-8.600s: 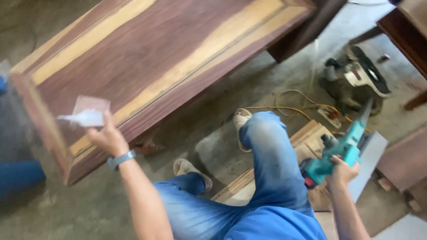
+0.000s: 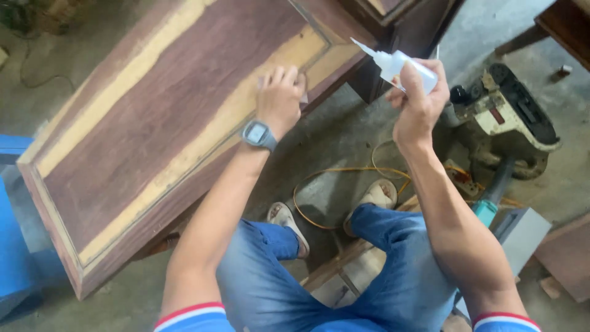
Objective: The person applies glue from a white bottle onto the seams of a wooden panel and then rubs the area with a small piece of sandpaper. The person repeats this process along the seams of the panel.
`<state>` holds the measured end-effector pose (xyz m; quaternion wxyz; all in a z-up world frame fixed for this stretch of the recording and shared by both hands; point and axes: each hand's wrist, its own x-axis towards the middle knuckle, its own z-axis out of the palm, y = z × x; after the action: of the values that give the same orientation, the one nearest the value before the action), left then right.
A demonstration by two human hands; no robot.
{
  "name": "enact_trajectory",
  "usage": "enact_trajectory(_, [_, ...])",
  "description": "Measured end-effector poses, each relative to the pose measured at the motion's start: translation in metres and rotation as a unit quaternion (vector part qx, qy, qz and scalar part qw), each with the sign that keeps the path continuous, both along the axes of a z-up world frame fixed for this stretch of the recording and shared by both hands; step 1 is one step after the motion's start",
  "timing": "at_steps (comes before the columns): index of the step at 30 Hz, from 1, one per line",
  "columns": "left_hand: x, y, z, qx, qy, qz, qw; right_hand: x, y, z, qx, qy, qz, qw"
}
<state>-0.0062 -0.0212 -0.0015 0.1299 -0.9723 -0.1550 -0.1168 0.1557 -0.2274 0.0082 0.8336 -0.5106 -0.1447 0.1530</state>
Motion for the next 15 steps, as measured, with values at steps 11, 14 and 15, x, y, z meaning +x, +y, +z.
enact_trajectory(11, [0.019, 0.012, 0.005, -0.100, 0.001, 0.087, 0.991, -0.002, 0.000, 0.004, 0.036, -0.023, 0.013, 0.999])
enact_trajectory(14, [0.026, 0.026, 0.008, -0.157, -0.003, 0.140, 0.978, -0.006, 0.001, 0.004, 0.037, -0.024, 0.034, 0.998])
enact_trajectory(15, [0.032, 0.030, 0.012, -0.178, 0.020, 0.122, 0.976, -0.007, -0.001, 0.004, 0.026, -0.009, 0.027, 0.999])
